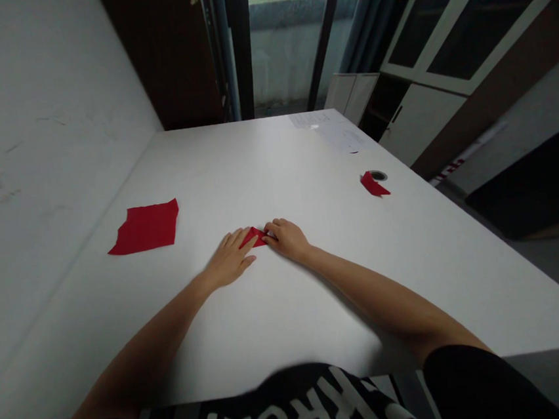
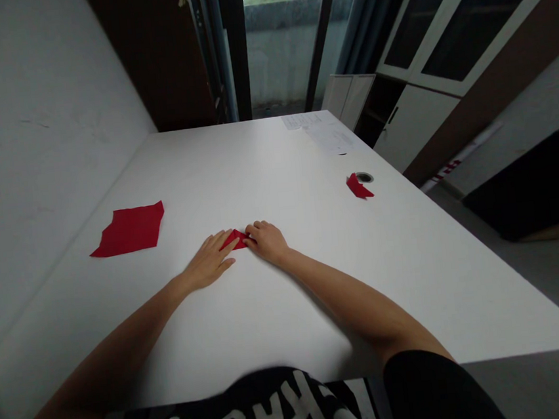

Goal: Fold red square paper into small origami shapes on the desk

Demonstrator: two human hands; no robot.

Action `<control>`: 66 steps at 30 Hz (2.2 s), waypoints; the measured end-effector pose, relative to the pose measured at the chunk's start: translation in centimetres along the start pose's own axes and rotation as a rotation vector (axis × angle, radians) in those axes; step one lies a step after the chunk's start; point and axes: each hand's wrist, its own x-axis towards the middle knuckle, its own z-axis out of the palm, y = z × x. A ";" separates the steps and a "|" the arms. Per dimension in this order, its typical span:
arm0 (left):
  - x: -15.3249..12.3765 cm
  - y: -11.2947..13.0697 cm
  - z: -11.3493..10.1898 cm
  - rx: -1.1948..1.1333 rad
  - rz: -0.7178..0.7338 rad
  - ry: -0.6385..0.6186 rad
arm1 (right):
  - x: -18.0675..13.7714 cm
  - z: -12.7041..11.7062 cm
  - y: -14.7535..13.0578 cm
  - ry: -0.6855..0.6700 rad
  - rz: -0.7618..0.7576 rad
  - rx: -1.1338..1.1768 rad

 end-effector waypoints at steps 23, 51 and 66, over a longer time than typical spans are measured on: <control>-0.1 0.5 0.3 0.074 -0.044 -0.075 | -0.1 0.1 -1.5 0.009 0.178 0.011; 0.5 1.8 0.8 0.059 -0.062 -0.028 | 0.5 1.2 -1.8 0.050 0.112 0.083; 0.3 1.1 0.2 0.028 -0.055 -0.026 | 0.2 0.4 -1.3 0.051 0.112 0.013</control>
